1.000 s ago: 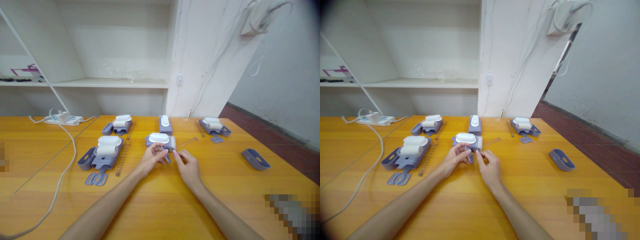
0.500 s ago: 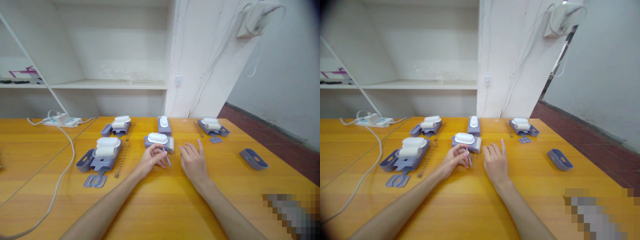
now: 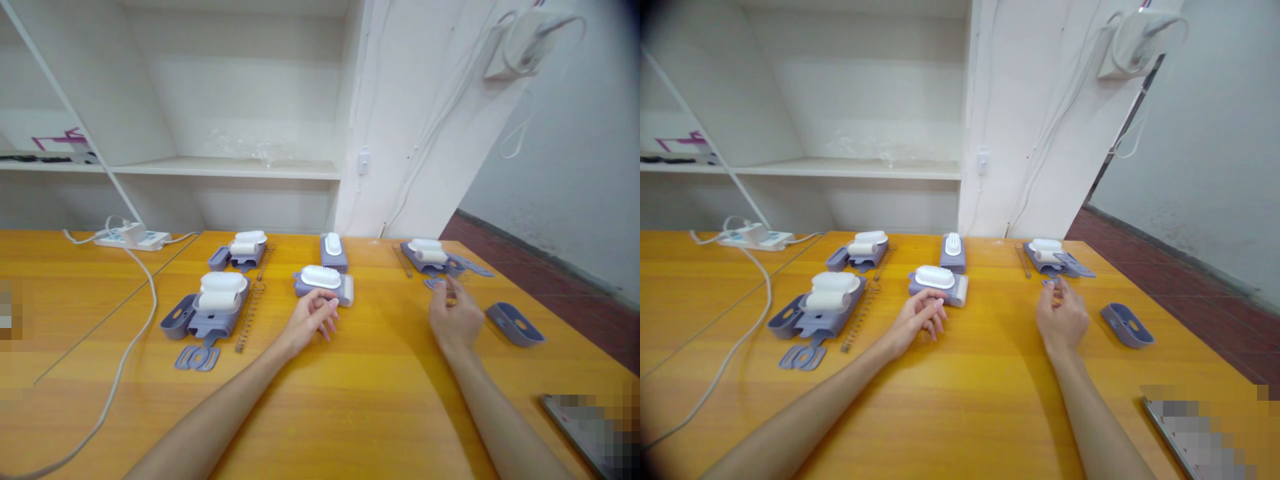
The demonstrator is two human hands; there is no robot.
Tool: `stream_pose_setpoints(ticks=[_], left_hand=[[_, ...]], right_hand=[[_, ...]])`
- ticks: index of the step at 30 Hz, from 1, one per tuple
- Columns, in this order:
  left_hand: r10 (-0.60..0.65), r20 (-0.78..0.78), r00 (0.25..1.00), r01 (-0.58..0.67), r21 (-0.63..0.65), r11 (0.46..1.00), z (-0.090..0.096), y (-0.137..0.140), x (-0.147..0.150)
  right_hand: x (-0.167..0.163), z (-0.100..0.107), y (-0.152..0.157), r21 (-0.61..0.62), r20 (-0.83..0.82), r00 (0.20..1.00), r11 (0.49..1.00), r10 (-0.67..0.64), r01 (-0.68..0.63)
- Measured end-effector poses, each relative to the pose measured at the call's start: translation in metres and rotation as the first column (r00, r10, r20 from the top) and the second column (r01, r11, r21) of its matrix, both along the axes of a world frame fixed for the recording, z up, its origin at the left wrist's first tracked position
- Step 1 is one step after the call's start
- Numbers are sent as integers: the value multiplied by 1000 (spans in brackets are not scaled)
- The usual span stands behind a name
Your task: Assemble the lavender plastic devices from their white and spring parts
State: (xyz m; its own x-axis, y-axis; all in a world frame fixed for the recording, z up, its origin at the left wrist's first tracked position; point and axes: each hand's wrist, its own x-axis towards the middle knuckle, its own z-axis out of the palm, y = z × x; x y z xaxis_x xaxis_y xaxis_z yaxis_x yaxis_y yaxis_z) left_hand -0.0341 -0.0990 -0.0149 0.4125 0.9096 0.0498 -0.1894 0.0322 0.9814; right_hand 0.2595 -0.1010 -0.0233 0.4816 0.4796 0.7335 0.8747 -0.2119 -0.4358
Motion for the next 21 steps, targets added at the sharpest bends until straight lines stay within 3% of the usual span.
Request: stream_pose_setpoints(ticks=[2,5,13,18,21], left_hand=[[-5,0,1000,5,5,1000,1,0,0],[2,-6,1000,-2,11,1000,2,0,0],[42,-29,999,-41,38,998,1,-1,0],[52,-38,998,-50,55,997,0,0,1],[64,-54,996,-60,78,995,-1,0,1]], right_hand=[[14,-3,1,54,110,993,998,-35,29],[32,-10,1,110,142,966,973,-218,204],[76,-40,8,-121,-107,903,907,-416,403],[60,-30,3,-267,69,925,887,-372,377],[33,-11,-2,-251,165,937,906,-307,341]])
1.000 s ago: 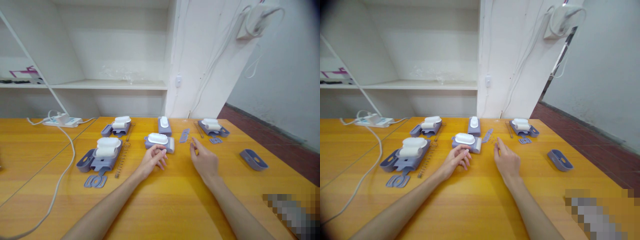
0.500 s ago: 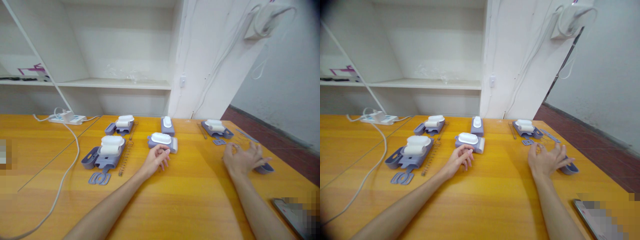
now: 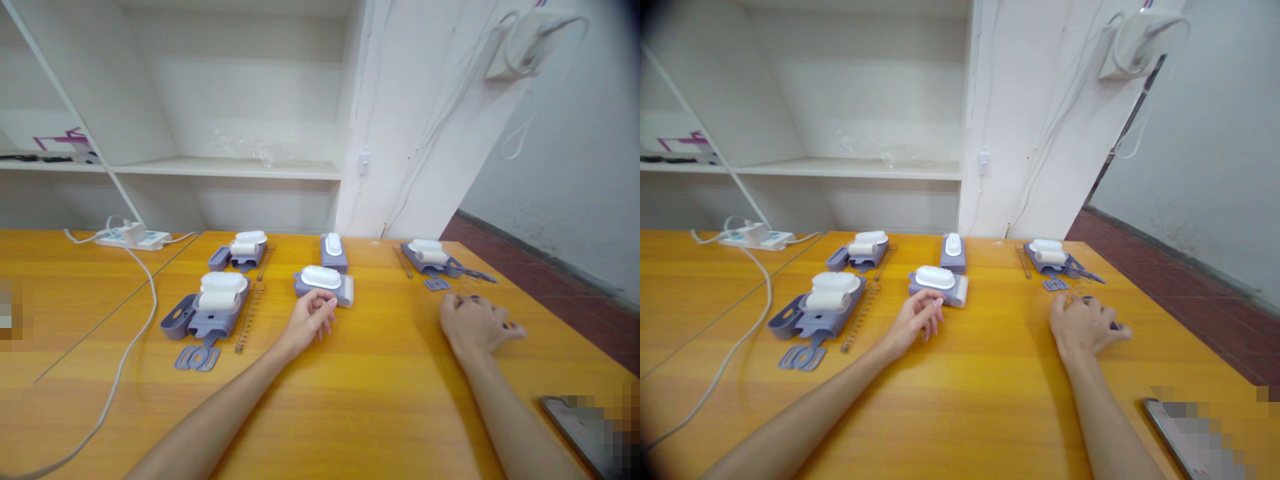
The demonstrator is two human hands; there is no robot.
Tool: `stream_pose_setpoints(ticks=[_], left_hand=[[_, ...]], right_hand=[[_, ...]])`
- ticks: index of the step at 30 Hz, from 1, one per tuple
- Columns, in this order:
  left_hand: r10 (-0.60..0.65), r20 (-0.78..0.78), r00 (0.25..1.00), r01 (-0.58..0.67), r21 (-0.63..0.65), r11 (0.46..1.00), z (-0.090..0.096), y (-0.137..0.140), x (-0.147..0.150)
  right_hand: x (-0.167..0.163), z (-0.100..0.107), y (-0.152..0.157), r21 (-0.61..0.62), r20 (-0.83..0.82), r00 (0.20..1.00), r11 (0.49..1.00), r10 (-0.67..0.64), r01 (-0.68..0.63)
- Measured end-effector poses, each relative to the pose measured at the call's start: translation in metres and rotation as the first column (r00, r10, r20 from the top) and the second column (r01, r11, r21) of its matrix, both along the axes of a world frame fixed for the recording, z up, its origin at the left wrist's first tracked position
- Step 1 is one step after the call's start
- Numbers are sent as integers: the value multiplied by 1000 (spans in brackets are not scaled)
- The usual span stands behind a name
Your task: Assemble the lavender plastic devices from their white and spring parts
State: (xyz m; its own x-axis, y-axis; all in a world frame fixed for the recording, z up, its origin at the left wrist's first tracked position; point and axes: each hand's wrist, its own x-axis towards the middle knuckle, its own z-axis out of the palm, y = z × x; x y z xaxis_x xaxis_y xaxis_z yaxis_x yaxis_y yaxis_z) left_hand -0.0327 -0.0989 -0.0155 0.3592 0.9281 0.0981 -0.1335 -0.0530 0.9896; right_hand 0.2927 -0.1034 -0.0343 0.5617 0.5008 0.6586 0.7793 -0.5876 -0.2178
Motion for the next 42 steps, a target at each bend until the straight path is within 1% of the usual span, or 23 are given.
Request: stream_pose_setpoints(ticks=[2,3,4,5,6,7,8,9,11,13,14,15,17,19,21,23,25,28,31,34,37,39,42], left_hand=[[10,-24,1000,-10,18,1000,-1,-1,1],[16,-38,999,-15,30,999,-1,-1,1],[21,-53,998,-18,44,999,-1,-2,2],[24,-69,997,-20,61,998,-2,-3,2],[30,-85,996,-23,79,997,-2,-5,3],[34,-101,994,-24,97,995,-2,-6,3],[37,-115,993,-24,113,993,-3,-7,3],[35,-128,991,-19,125,992,-3,-9,3],[18,-135,991,0,130,992,-3,-10,3],[-30,-129,991,45,113,993,-4,-10,3],[-58,-125,990,72,105,992,-5,-9,3],[-86,-124,989,99,98,990,-6,-8,3],[-124,-122,985,134,83,988,-7,-6,2],[-114,-110,987,122,70,990,-7,-4,2],[-97,-90,991,103,64,993,-6,-3,2],[-99,-77,992,104,70,992,-3,-3,2],[-110,-68,992,115,79,990,0,-3,2],[-103,-52,993,108,95,990,2,-4,1],[-116,-35,993,118,52,992,1,-3,0],[-138,-19,990,139,13,990,-1,-2,-1],[-147,-15,989,147,30,989,-2,-2,0],[-143,-13,990,143,46,989,-2,-2,0],[-136,-16,991,137,73,988,0,-3,1]], right_hand=[[-22,12,-3,50,57,992,992,111,-114],[-35,18,-5,87,81,980,978,183,-190],[-48,22,-7,114,100,955,950,280,-290],[-62,26,-11,133,105,911,902,399,-411],[-76,28,-15,167,91,853,837,514,-522],[-91,30,-20,202,61,765,743,641,-638],[-107,32,-25,251,22,645,620,764,-743],[-121,32,-31,295,-38,521,508,853,-809],[-148,33,-42,374,-184,303,352,935,-858],[-166,32,-51,438,-266,142,250,954,-863],[-172,32,-54,465,-294,75,211,953,-860],[-176,31,-56,484,-320,27,187,947,-855],[-178,29,-57,507,-344,-12,175,939,-844],[-176,27,-55,532,-332,17,202,943,-822],[-172,25,-53,574,-317,71,251,946,-779],[-168,24,-50,618,-356,100,314,929,-721],[-166,23,-48,648,-428,92,376,899,-663],[-162,20,-45,682,-465,96,425,880,-595],[-159,19,-43,708,-452,127,442,883,-551],[-158,21,-42,730,-511,74,478,856,-488],[-158,24,-42,744,-549,45,512,835,-430],[-159,27,-42,752,-533,61,506,844,-423],[-160,30,-41,758,-503,67,477,861,-445]])
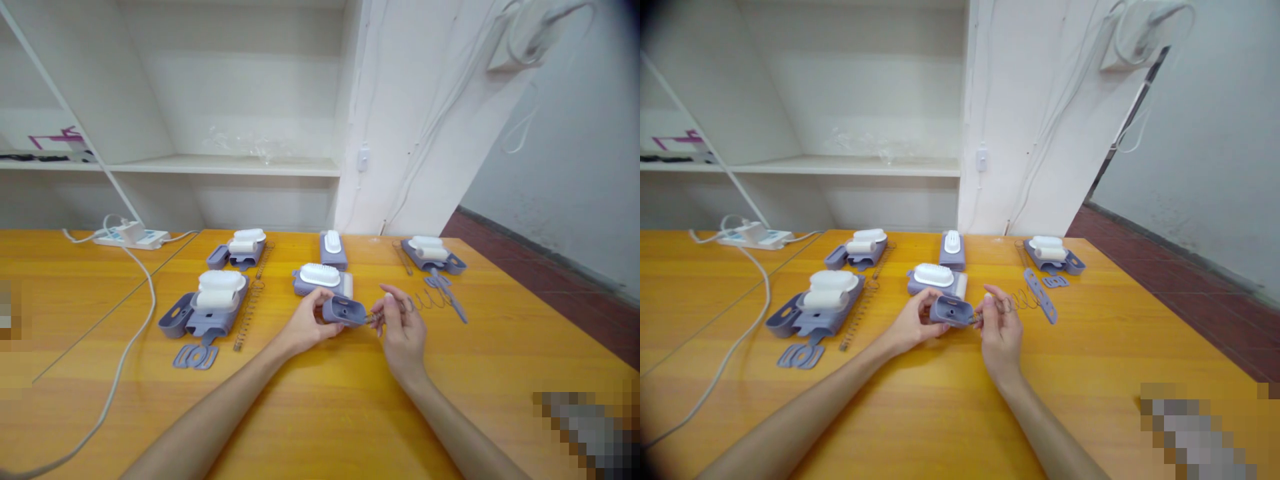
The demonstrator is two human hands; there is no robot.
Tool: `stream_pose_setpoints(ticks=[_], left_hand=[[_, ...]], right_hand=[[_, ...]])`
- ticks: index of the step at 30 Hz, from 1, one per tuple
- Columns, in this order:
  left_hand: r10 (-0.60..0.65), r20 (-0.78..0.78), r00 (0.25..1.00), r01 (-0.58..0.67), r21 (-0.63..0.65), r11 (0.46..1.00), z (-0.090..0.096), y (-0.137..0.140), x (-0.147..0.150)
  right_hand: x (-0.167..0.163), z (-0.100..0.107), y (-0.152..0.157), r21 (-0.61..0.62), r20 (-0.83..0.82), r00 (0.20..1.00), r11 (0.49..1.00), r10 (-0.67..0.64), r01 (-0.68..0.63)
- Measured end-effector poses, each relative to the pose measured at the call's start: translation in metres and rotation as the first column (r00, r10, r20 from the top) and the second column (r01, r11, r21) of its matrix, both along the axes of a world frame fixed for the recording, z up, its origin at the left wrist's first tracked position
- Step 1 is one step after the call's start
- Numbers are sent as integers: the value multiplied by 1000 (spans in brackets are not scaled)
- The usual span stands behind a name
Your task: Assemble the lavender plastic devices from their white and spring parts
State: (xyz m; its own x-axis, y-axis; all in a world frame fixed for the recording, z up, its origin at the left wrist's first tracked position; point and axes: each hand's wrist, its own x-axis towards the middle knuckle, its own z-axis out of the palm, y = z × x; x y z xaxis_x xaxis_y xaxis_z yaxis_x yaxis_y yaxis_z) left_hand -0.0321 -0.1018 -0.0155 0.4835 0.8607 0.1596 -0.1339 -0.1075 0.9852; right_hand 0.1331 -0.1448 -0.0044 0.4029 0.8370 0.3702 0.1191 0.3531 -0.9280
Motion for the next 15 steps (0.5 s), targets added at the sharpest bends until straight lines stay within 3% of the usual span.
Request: stream_pose_setpoints(ticks=[11,15], left_hand=[[-15,-25,1000,15,1,1000,5,-3,0],[-11,-36,999,11,9,1000,4,-2,0]], right_hand=[[-9,1,6,-44,-163,979,991,121,-130],[-7,-8,8,-63,-49,991,989,128,-131]])
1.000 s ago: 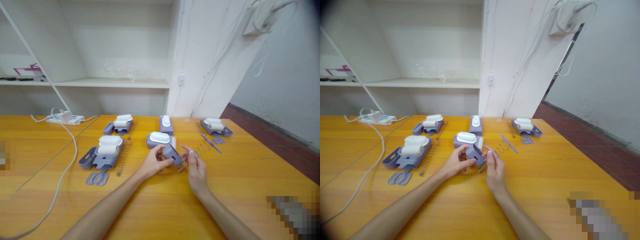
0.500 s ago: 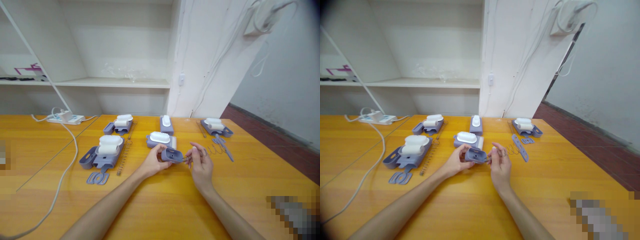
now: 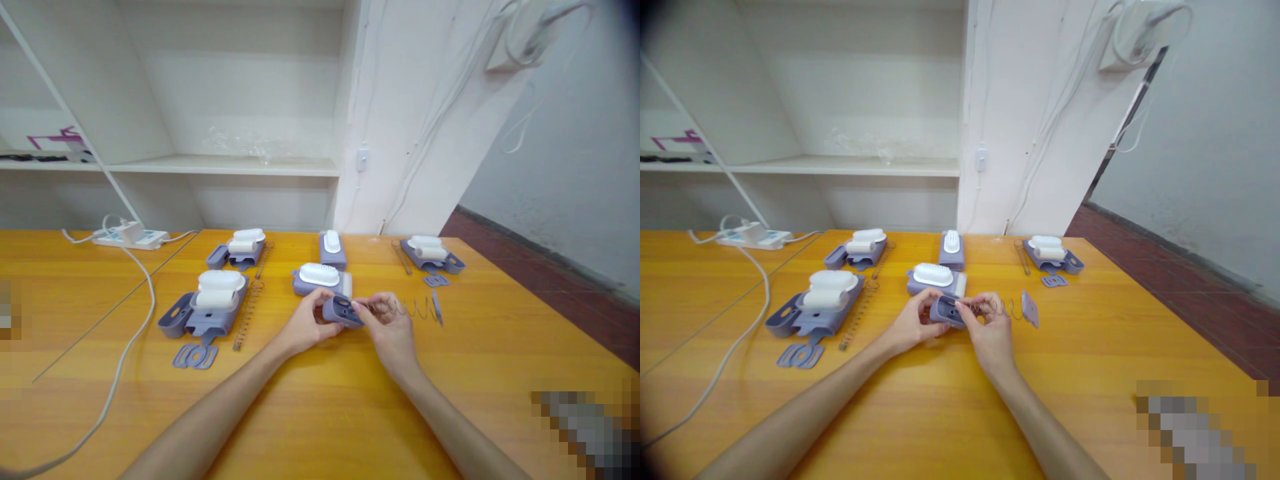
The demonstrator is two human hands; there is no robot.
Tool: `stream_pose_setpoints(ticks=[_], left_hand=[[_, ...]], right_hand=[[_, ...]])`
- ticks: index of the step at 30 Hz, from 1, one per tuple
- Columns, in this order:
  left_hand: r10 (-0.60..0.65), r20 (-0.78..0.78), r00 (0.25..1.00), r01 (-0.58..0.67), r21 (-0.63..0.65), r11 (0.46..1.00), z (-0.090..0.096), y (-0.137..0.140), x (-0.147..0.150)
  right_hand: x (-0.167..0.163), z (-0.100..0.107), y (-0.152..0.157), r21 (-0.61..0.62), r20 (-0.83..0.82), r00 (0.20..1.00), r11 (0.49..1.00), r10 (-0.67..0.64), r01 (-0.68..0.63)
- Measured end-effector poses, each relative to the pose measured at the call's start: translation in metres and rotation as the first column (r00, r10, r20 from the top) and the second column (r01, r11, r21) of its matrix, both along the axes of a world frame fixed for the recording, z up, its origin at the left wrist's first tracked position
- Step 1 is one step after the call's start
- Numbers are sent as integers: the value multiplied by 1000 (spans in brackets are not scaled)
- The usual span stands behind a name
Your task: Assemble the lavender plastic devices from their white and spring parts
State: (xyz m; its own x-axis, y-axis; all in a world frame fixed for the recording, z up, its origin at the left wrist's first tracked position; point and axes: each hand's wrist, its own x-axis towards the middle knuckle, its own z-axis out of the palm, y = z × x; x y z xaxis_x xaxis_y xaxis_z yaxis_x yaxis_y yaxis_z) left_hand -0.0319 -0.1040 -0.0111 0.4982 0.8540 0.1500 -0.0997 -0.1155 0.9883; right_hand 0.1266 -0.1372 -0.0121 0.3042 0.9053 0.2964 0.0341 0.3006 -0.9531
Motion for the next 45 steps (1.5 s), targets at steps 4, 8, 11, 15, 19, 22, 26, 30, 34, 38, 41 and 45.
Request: stream_pose_setpoints(ticks=[4,8,11,15,19,22,26,30,34,38,41,45], left_hand=[[12,-6,1000,-12,2,1000,-1,1,0],[16,-2,1000,-16,5,1000,-3,1,1],[15,-9,1000,-15,11,1000,-5,1,1],[-5,3,1000,5,25,1000,-7,2,0],[-13,19,1000,13,36,999,-8,3,0],[-18,14,1000,18,29,999,-9,3,0],[-23,16,1000,23,19,1000,-10,3,0],[-7,13,1000,7,3,1000,-10,3,0],[1,-6,1000,-1,7,1000,-9,2,0],[8,5,1000,-8,-4,1000,-10,2,1],[20,10,1000,-20,-11,1000,-11,3,1],[23,15,1000,-23,-6,1000,-10,3,2]], right_hand=[[2,-2,-2,39,218,974,998,-63,56],[3,1,-3,53,338,935,994,-104,91],[4,1,-2,40,335,938,996,-91,82],[4,0,-2,13,398,913,996,-84,85],[4,-2,-1,17,427,899,995,-93,95],[4,-3,-1,-3,439,896,997,-74,83],[4,-2,-3,-5,507,858,996,-75,89],[7,2,-5,56,604,792,997,-81,60],[11,4,-5,88,599,798,996,-67,17],[11,3,-1,45,566,823,998,-55,36],[11,1,0,7,544,837,998,-62,69],[10,1,1,-2,539,837,994,-93,111]])
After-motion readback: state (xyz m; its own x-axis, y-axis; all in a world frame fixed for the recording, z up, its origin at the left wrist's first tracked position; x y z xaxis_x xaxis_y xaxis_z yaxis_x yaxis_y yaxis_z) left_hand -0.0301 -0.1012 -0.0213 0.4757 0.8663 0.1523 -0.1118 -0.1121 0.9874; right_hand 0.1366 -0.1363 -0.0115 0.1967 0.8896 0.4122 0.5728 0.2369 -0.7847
